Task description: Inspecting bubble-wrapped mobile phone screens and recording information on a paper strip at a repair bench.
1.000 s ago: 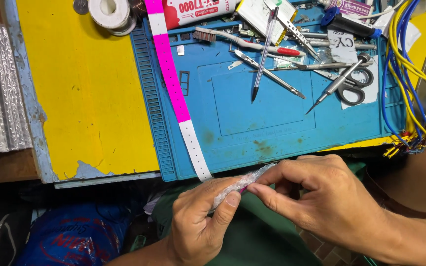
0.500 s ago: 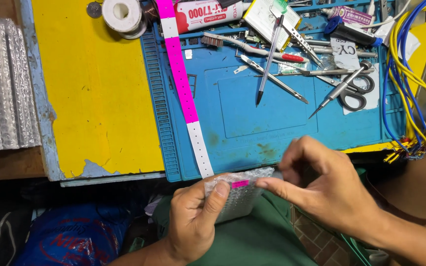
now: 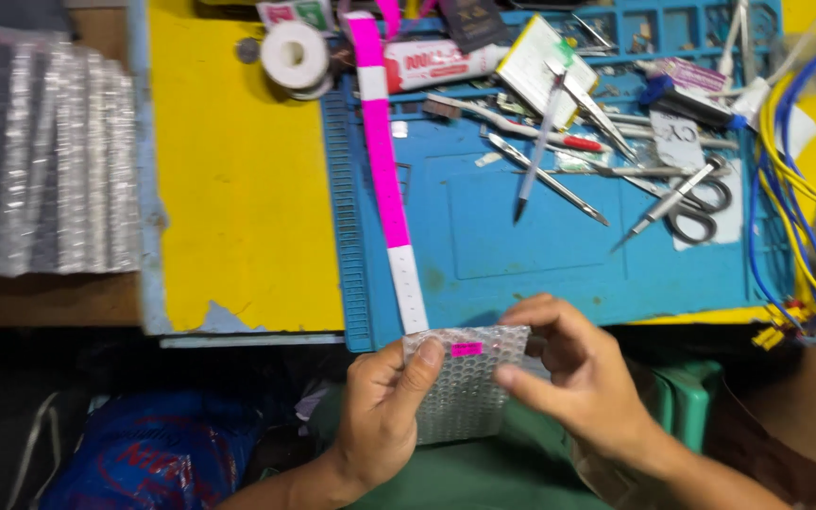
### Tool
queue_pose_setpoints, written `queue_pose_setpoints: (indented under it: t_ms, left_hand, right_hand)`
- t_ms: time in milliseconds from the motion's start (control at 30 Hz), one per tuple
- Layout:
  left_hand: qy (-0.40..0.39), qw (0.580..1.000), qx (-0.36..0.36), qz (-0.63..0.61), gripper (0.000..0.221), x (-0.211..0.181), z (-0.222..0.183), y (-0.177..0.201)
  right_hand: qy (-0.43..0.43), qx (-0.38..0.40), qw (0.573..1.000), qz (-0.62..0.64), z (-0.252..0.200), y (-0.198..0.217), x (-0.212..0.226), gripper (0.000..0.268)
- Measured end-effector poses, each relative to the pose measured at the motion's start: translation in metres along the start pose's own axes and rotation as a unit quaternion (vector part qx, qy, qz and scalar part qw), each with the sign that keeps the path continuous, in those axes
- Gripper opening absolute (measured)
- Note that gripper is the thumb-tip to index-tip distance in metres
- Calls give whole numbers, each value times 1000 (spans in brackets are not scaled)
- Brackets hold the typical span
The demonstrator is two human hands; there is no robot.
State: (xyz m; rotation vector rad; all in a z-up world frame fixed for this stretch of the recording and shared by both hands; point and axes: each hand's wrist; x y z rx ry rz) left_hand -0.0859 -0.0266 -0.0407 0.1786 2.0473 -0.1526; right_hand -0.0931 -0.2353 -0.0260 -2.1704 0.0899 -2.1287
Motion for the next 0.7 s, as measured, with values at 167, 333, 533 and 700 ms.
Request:
queue_pose_setpoints:
  t_ms: [167, 333, 533, 700]
  left_hand:
    - [-2, 992, 1, -125, 31, -25, 2, 1]
    - [-13, 998, 45, -32, 45, -39, -3, 17]
    - [-42, 994, -10, -104, 38, -54, 16, 88]
    - [-96, 929, -305, 187, 51, -141, 33, 236]
  right_hand:
    - [-28, -1, 992, -123, -32, -2, -55, 46]
    - [-52, -210, 964, -154, -16, -44, -21, 23]
    - [112, -90, 989, 45, -1, -27, -43, 31]
    - [13, -113, 992, -58, 16, -24, -31, 15]
Point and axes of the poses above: each hand's wrist, its own z-axis towards the middle knuckle, its own y-axis out of the back of the hand, x = y × z, and after that the axes turned 13 degrees about y, right-handed
